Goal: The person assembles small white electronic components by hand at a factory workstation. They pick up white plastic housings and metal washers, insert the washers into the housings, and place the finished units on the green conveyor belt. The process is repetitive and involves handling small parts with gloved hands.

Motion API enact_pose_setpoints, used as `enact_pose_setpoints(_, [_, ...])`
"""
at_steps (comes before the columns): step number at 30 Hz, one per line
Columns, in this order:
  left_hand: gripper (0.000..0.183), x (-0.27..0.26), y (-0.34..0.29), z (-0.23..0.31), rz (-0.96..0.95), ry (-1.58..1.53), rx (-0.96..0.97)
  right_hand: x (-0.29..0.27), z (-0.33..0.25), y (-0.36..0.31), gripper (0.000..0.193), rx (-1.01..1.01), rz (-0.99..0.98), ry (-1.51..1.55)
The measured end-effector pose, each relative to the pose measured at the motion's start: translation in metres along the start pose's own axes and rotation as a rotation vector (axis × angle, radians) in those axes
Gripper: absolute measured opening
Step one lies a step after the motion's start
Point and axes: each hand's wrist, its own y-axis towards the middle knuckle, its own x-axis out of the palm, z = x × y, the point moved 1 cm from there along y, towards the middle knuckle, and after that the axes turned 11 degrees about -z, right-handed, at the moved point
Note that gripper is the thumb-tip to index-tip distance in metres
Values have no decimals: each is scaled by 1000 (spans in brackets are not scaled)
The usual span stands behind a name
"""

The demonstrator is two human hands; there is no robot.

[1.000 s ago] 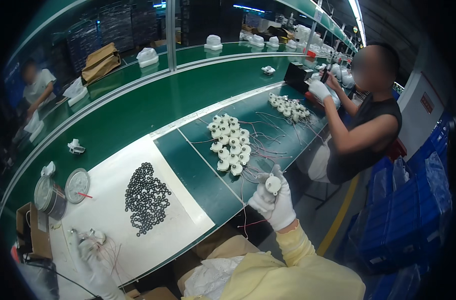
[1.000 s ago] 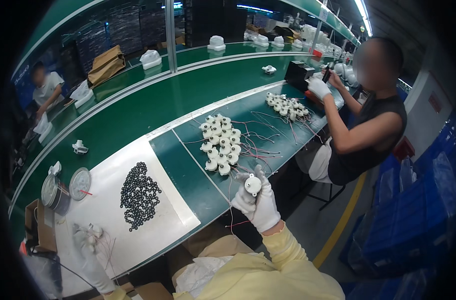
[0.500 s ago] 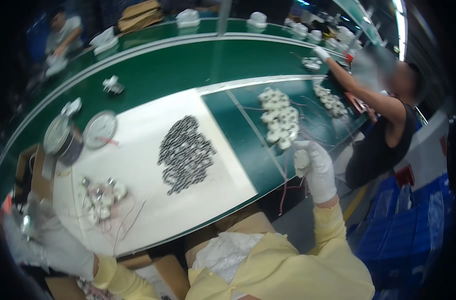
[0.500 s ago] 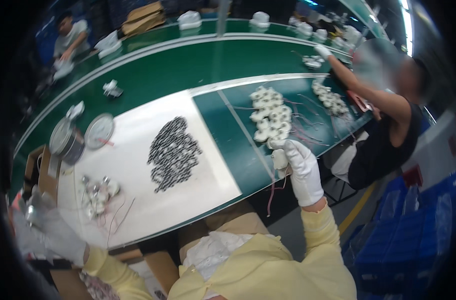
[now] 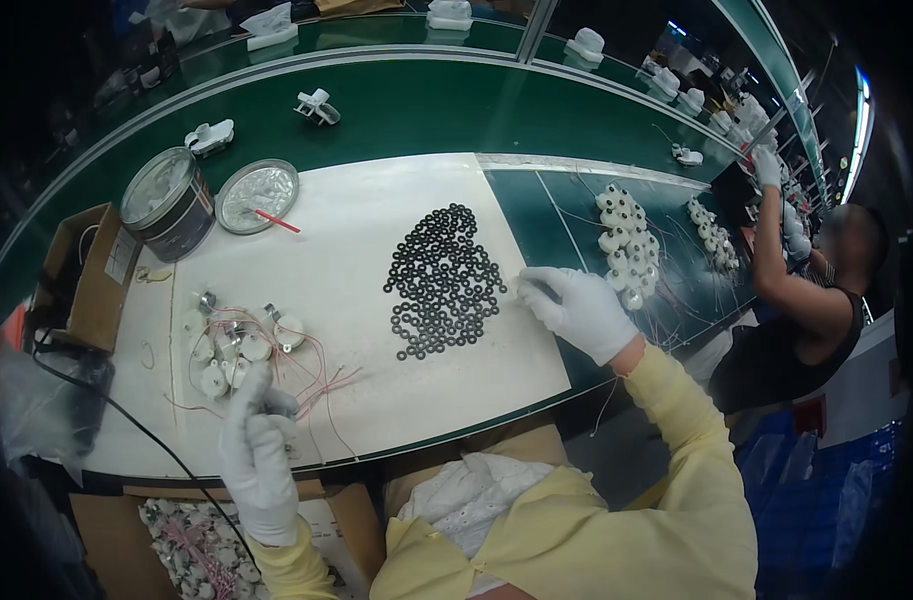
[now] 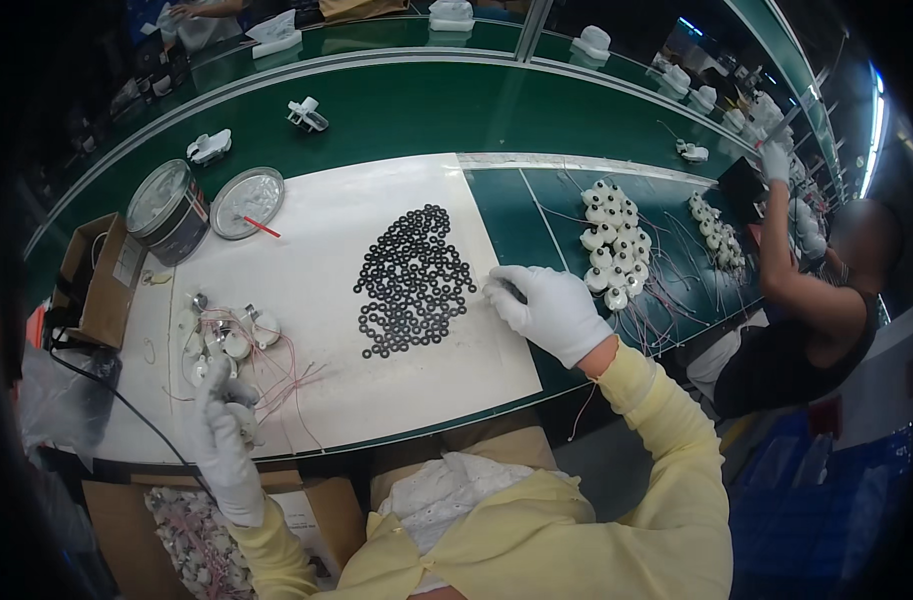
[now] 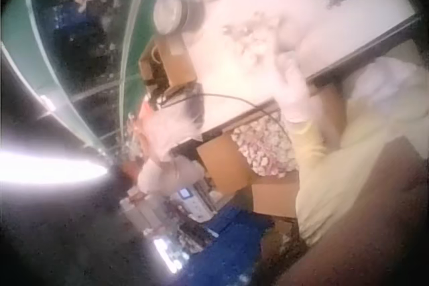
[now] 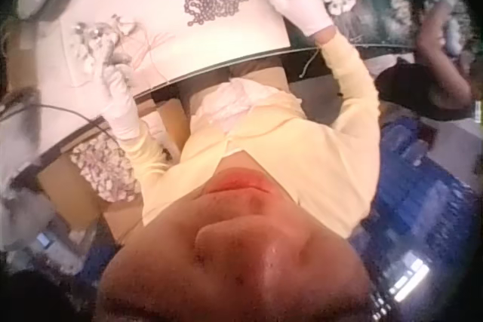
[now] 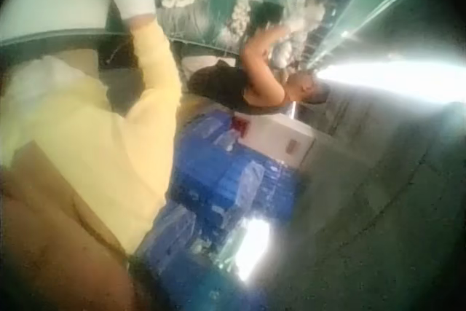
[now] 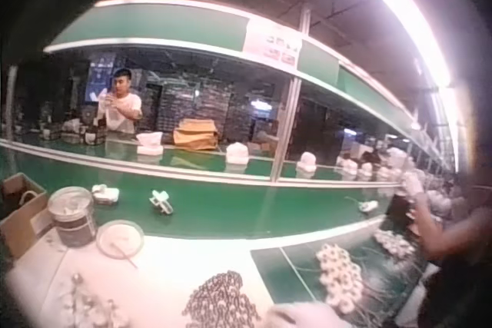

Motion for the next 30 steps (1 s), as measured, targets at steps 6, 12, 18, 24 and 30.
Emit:
enact_pose_setpoints(6, [49,11,1,-26,-82,419,-34,-7,15,11,36,353,-364,815])
enact_pose_setpoints(12, [54,14,3,-24,-140,553,10,-14,16,11,37,340,-464,915])
enact_pose_setpoints(18, [56,17,4,-27,-121,567,5,-18,13,17,36,115,-398,629])
enact_pose_setpoints(24, [56,19,3,-26,-91,597,18,-40,-8,25,28,147,-530,122])
enact_pose_setpoints(30, [57,18,5,-24,-159,613,10,-24,13,28,28,-75,-346,282])
